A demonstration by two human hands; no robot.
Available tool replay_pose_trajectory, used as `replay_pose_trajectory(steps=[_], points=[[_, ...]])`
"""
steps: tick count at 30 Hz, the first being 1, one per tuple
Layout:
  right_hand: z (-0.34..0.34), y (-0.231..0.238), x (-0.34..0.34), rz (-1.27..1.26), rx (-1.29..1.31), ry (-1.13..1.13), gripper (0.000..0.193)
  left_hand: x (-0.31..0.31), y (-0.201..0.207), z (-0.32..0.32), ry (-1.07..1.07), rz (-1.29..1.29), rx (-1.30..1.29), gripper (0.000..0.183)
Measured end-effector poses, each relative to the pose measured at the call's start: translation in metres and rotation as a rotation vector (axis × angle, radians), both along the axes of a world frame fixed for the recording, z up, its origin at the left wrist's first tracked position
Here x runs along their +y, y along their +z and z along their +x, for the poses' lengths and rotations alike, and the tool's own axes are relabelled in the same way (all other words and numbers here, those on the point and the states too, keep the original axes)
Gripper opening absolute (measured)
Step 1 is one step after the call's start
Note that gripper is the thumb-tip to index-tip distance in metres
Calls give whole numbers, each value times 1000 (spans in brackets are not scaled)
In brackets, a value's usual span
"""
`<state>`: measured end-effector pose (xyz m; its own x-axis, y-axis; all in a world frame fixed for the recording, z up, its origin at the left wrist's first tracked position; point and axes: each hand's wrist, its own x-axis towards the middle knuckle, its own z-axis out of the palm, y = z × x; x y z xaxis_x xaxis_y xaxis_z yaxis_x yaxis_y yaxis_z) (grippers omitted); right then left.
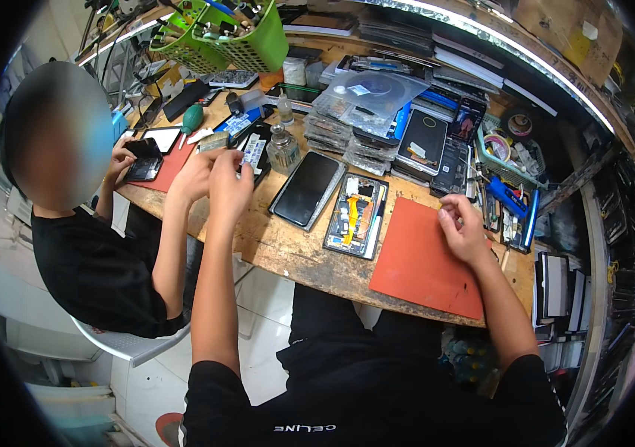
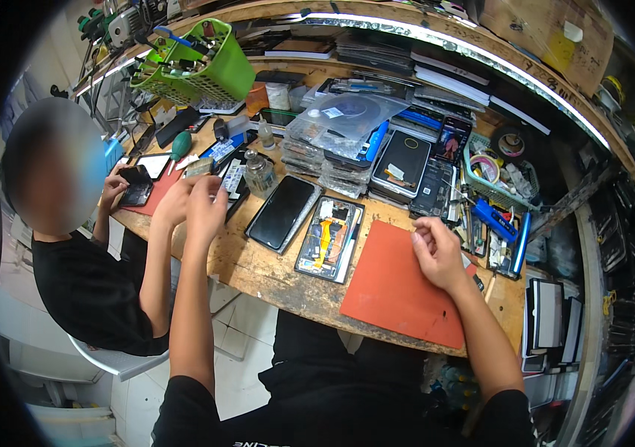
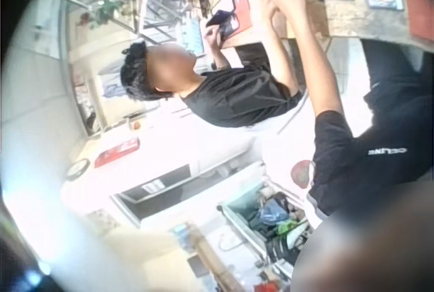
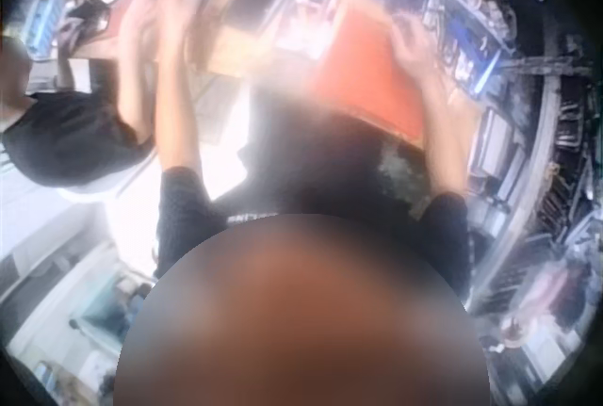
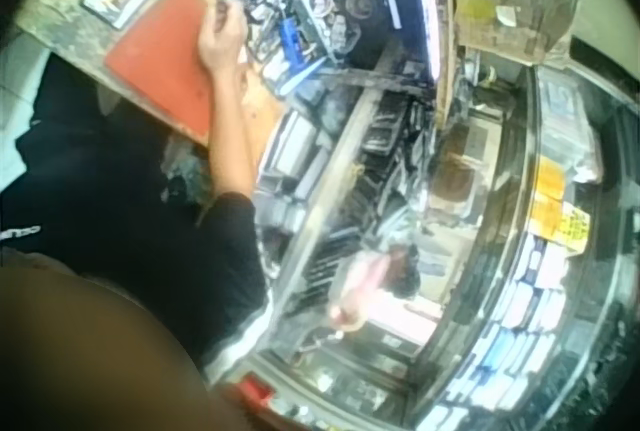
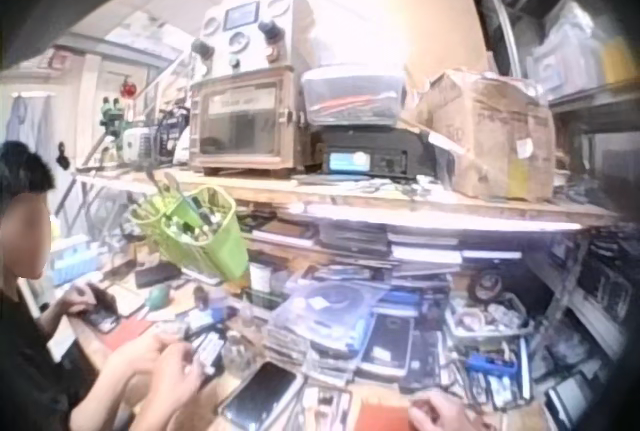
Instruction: The person unwraps a bubble-wrapped smartphone and inspects its back and screen. They then handle several other smartphones and disassembled phone parts on a cluttered workbench, moving items aside and examining components.
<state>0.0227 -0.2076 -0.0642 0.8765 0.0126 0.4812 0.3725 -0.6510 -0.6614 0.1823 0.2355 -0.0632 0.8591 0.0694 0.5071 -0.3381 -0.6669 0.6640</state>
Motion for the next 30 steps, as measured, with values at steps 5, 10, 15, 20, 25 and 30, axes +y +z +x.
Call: replay_pose_trajectory(steps=[5, 10, 15, 20, 25, 30], points=[[-14, -16, 4, -35, -37, 13, 13, -11, 0, 14, 177, 516, 130, 67], [-17, -18, -11, 1, -37, -14, 13, -13, 3, 29, 156, 573, 303, 80], [-20, -12, -13, -4, 40, 2, 12, 8, 9, 43, 54, 308, 410, 79], [-24, -4, -12, -48, 37, 23, 12, 28, 9, 50, 31, -96, 440, 71], [-24, -1, -12, -76, 12, 30, 11, 35, 0, 55, 19, -101, 469, 73], [-25, -3, -12, -76, 22, 39, 11, 12, -5, 57, 115, 426, 371, 86]])
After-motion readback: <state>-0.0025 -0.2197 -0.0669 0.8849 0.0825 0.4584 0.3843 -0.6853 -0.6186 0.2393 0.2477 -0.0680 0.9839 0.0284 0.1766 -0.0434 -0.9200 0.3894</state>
